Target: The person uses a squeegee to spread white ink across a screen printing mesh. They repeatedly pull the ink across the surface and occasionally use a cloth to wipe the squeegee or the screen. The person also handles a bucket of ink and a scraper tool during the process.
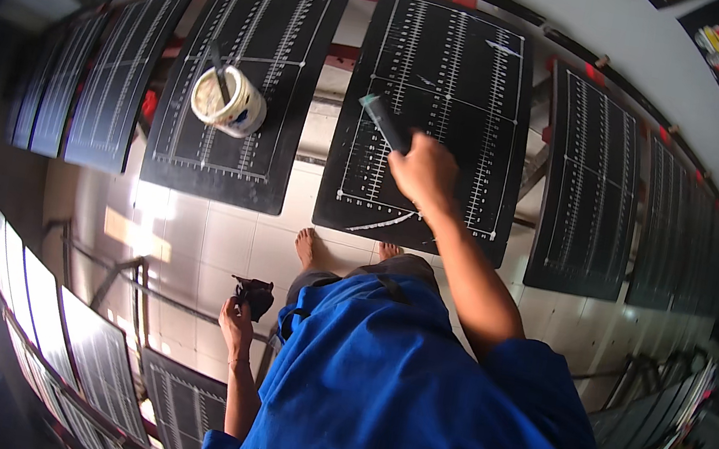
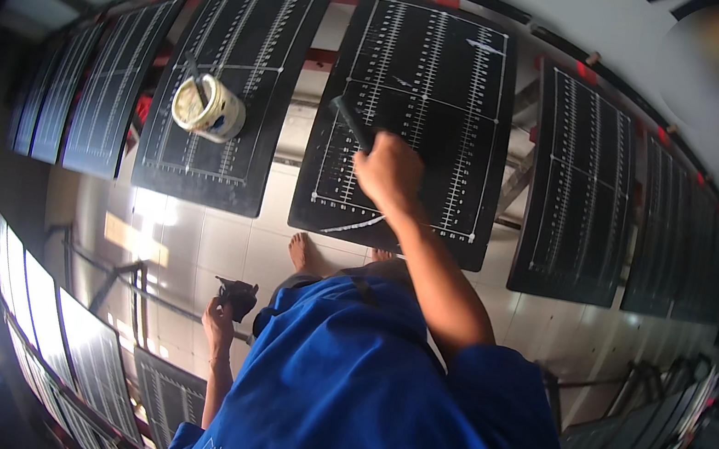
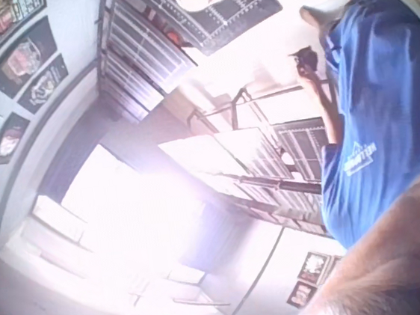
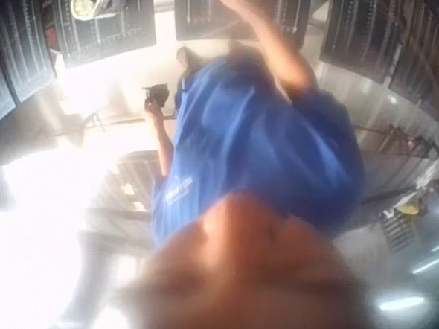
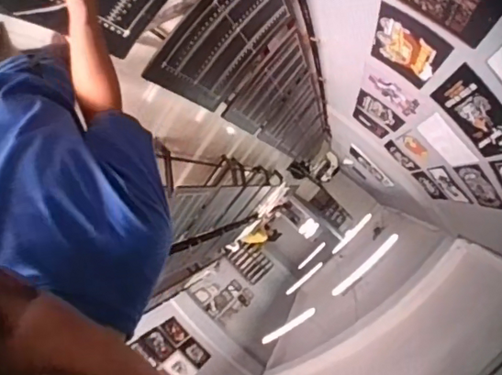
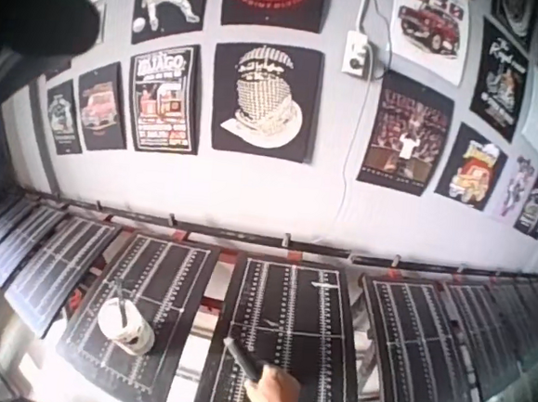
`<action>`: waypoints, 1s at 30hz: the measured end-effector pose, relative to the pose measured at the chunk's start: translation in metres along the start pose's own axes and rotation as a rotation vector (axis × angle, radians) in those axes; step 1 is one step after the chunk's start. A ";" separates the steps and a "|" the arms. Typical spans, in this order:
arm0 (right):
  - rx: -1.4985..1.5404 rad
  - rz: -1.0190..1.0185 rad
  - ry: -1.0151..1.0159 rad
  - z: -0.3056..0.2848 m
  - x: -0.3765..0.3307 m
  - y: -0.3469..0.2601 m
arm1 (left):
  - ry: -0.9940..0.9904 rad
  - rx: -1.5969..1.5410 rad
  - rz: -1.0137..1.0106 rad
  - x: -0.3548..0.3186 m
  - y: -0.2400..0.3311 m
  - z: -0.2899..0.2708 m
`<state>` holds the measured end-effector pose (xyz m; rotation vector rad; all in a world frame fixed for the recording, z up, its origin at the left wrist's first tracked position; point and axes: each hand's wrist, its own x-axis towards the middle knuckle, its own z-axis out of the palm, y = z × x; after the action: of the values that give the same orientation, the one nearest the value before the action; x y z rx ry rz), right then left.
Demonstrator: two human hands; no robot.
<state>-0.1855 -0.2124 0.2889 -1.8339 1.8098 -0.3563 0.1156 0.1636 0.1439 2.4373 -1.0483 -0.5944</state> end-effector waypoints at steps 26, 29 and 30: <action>-0.260 0.255 0.295 -0.081 -0.056 0.178 | -0.397 0.003 0.251 0.257 -0.082 -0.044; -0.202 0.432 0.276 -0.032 -0.043 0.090 | -0.382 0.047 0.224 0.256 -0.123 -0.034; -0.213 0.388 0.281 -0.014 -0.046 0.052 | -0.374 0.064 0.220 0.255 -0.133 -0.029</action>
<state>-0.2395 -0.1674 0.2803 -1.5717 2.4246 -0.2931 0.3663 0.0624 0.0423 2.2699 -1.4797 -0.9772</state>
